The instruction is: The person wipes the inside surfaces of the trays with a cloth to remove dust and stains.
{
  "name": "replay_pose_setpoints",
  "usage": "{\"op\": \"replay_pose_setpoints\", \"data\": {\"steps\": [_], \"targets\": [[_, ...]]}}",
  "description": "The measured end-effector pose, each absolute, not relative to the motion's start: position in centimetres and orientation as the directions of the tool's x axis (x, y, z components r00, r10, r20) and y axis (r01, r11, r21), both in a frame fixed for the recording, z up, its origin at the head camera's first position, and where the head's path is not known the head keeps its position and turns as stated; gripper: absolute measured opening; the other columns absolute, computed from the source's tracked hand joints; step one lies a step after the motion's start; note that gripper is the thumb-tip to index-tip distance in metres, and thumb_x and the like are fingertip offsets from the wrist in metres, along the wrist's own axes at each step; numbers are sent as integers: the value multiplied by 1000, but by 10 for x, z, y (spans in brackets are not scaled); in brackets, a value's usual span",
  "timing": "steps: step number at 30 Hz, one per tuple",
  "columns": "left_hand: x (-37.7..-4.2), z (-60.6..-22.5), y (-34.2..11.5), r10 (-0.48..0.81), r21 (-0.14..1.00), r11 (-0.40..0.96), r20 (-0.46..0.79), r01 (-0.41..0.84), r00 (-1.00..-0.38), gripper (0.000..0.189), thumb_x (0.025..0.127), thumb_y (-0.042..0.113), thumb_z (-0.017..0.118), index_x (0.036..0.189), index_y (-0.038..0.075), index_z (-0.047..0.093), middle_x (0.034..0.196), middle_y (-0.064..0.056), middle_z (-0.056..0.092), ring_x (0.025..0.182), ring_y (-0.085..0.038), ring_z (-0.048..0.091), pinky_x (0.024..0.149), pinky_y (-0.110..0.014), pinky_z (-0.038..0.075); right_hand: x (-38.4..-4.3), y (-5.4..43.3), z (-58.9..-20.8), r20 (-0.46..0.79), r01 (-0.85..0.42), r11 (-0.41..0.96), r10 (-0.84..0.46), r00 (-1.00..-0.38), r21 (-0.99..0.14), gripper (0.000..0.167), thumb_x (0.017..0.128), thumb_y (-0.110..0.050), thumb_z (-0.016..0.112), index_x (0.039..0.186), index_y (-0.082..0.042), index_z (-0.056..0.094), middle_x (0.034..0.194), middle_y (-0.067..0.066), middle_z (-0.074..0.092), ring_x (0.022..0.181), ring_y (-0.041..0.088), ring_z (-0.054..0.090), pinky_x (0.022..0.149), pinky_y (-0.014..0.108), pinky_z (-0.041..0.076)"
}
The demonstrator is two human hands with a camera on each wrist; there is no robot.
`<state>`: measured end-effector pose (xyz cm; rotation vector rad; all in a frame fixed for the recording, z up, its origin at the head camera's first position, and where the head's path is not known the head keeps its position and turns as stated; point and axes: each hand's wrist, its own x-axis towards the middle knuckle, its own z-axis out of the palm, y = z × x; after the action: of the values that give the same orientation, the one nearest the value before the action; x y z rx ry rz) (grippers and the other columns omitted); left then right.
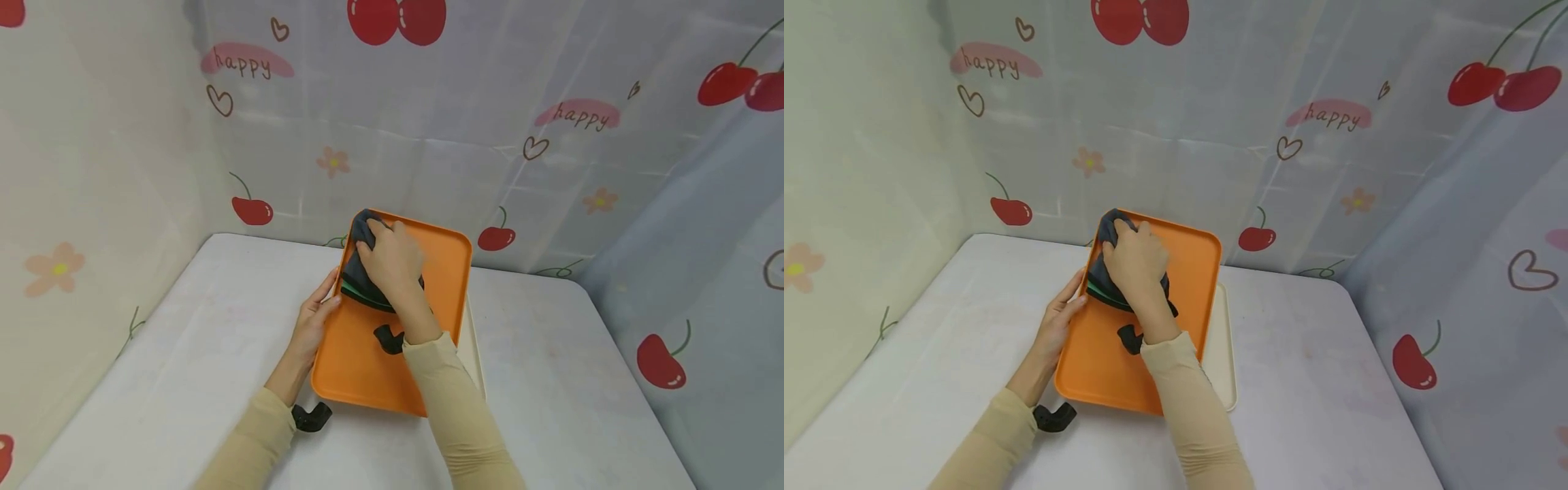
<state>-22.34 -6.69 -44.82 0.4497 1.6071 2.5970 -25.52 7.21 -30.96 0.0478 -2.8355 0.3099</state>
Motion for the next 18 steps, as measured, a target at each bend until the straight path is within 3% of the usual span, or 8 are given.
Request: {"op": "replay_pose_setpoints", "data": {"steps": [3, 10, 14, 18], "targets": [[-223, -448, -66, 193, 876, -468, 232, 118, -953, 54, 103, 12, 47, 155, 14, 30, 151, 10, 43, 119, -1, 57, 93, -18, 51, -254, 65, -310, 300, -89, 975, -24, -954, -203, 47, 95, -45, 60, 140, -31, 55, 121, 8, 62, 83, 24, 63, 63, 38, 56], [-223, -448, -66, 158, 881, -458, 216, 123, -963, 55, 102, 8, 45, 154, 14, 31, 155, 5, 38, 117, -1, 57, 94, -17, 50, -255, 60, -313, 285, -105, 979, -51, -957, -176, 49, 95, -45, 60, 141, -31, 53, 124, 9, 61, 86, 24, 63, 65, 39, 56], [-225, -449, -67, 128, 875, -464, 218, 136, -967, 55, 101, 6, 44, 154, 11, 32, 145, 13, 48, 111, -1, 60, 91, -17, 51, -256, 59, -317, 286, -128, 979, -78, -955, -159, 48, 95, -44, 60, 141, -31, 54, 122, 9, 61, 83, 24, 63, 65, 39, 57], [-225, -450, -68, 117, 874, -465, 219, 141, -969, 54, 101, 5, 44, 153, 9, 32, 145, 14, 48, 118, 0, 56, 94, -16, 50, -256, 60, -320, 292, -140, 976, -88, -952, -164, 46, 95, -42, 61, 140, -30, 55, 120, 10, 61, 82, 24, 64, 65, 39, 57]]}}
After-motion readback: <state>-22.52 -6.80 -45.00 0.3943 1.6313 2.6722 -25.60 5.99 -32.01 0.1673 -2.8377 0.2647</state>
